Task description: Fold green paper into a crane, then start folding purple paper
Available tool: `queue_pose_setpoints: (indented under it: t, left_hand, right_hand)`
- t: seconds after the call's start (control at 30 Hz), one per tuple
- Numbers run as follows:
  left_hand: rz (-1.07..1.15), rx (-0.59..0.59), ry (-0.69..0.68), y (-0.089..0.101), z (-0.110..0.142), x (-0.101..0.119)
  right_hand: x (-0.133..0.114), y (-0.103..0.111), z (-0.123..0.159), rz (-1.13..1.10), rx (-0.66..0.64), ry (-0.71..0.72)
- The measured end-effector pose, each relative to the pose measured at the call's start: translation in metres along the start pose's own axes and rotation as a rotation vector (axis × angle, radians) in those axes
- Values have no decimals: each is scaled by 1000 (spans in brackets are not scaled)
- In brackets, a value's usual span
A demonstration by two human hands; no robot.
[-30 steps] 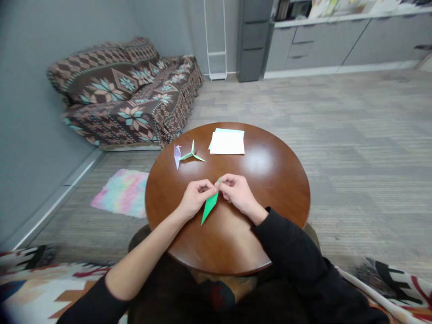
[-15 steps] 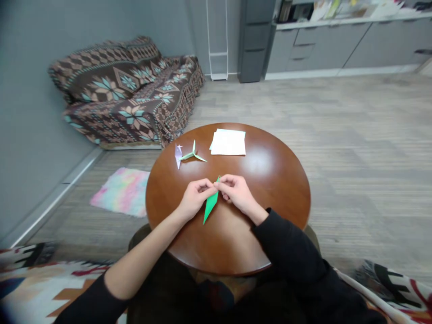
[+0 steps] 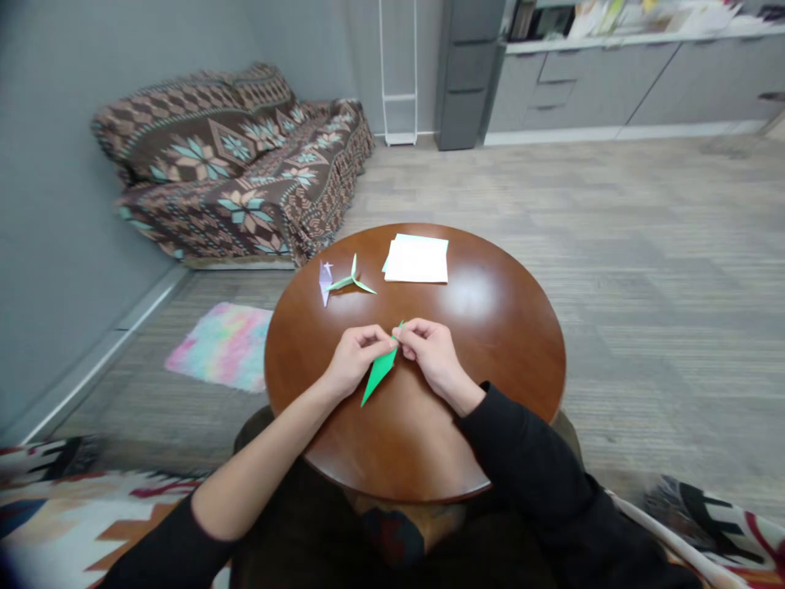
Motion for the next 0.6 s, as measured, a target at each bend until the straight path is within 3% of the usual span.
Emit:
queue_pose_setpoints:
  t: [0.13, 0.33, 0.6]
  left_hand:
    - [-1, 6, 10, 1, 2, -3]
    - [9, 13, -10, -1, -1, -5]
    - [-11, 13, 3, -1, -1, -5]
  right_hand:
    - [-4, 10, -5, -12, 67, 39]
    - [-1, 4, 1, 58, -101, -41]
    - [-7, 0, 4, 56, -108, -61]
Point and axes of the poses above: each hand's wrist, its own z-axis away from the middle knuckle, its own y-axis out of the back of the hand, x = y × z, the point moved 3 cm from there along -z, towards the middle knuckle, and after that the axes turned 6 degrees about y, right-handed, at the moved point
